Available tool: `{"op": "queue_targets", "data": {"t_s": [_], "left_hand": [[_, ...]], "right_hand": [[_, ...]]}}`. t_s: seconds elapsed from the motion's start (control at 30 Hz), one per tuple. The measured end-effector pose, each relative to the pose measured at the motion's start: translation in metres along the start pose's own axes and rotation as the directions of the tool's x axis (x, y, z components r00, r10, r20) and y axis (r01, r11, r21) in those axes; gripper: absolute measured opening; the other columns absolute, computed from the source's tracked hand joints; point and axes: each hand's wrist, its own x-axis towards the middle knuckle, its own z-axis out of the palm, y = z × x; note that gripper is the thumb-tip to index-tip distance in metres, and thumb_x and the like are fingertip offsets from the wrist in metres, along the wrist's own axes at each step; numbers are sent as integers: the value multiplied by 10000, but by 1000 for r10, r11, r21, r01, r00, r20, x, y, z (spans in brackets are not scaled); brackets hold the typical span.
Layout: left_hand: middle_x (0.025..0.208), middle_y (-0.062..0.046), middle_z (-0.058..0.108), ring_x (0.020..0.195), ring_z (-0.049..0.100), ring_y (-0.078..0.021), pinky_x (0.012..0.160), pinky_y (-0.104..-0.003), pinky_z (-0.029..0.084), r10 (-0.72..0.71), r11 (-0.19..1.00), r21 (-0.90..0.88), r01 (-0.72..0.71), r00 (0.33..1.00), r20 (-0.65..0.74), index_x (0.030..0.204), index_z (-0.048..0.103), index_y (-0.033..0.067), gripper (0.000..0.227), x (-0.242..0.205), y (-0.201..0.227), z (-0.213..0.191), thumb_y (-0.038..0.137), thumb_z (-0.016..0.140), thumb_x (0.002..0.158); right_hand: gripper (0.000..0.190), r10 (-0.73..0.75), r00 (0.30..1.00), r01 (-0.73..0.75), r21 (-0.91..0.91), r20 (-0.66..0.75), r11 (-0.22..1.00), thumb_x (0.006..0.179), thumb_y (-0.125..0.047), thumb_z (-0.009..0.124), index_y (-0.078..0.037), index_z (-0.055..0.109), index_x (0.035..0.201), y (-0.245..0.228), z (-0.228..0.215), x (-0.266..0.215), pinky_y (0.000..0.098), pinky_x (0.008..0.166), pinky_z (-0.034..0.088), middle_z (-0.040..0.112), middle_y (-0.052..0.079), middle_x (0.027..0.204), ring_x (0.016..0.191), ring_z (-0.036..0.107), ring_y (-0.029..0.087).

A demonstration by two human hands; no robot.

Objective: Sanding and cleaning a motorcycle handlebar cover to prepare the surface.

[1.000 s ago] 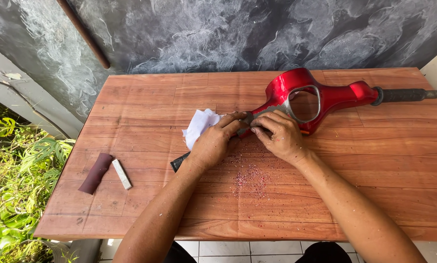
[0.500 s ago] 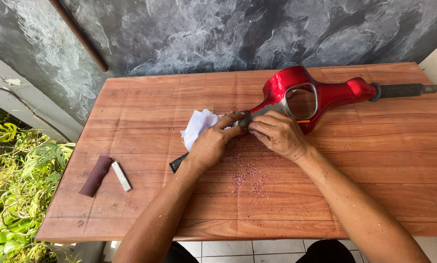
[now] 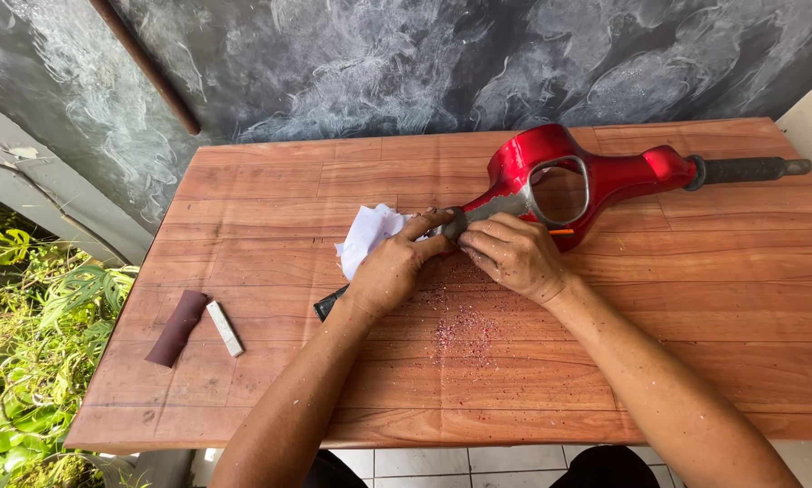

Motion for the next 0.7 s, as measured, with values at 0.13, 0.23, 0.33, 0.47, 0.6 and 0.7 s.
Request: {"op": "queue_targets", "data": {"t_s": [0.13, 0.23, 0.33, 0.47, 0.6, 0.7], "left_hand": [[1405, 2, 576, 1237, 608, -450, 1016, -579, 546, 27, 999, 38, -28, 1000, 11, 1110, 690, 222, 144, 0, 2, -4, 219, 681, 967], [1420, -9, 564, 1139, 648, -479, 951, -614, 569, -26, 999, -23, 26, 1000, 7, 1131, 666, 207, 163, 1, 11, -12, 179, 677, 971], [1391, -23, 581, 1171, 644, -450, 930, -595, 585, -7, 998, -55, 7, 1000, -7, 1127, 649, 177, 164, 1, 14, -15, 155, 675, 966], [1393, -20, 584, 1141, 656, -460, 923, -603, 583, 4, 998, -61, -5, 1000, -15, 1084, 661, 187, 126, 0, 11, -14, 147, 676, 965], [1385, -14, 587, 1118, 666, -467, 935, -600, 582, 12, 999, -35, -13, 1000, -25, 1103, 681, 214, 147, 1, 11, -11, 163, 679, 965], [1379, -32, 597, 1109, 671, -471, 950, -588, 577, 24, 1000, -13, -24, 999, -24, 1118, 680, 212, 148, 1, 9, -9, 178, 673, 975]], "right_hand": [[81, -36, 999, 37, -45, 14, 998, 956, -167, 683, -132, 727, 1015, 2, -1, -2, 361, 750, 605, 730, 22, 1016, 946, 700, 216], [91, 37, 999, -39, 82, 20, 996, 964, -152, 667, -110, 732, 1012, -3, -2, 2, 361, 764, 618, 735, 68, 986, 924, 706, 238], [103, 76, 997, -75, 69, -13, 995, 941, -142, 696, -122, 715, 1039, -3, 5, 1, 360, 752, 618, 720, 41, 1012, 947, 706, 235], [82, 43, 999, -43, 51, 6, 998, 919, -120, 719, -117, 723, 1001, -5, -2, 5, 357, 748, 615, 729, 58, 977, 916, 711, 233], [58, -11, 999, 12, -9, 40, 1000, 949, -150, 694, -139, 722, 999, 3, 2, 0, 356, 770, 607, 727, 28, 1001, 951, 699, 219], [33, 1, 997, 0, -11, 73, 1000, 950, -149, 697, -150, 720, 973, 2, -3, 2, 349, 774, 608, 730, 16, 991, 955, 698, 212]]}}
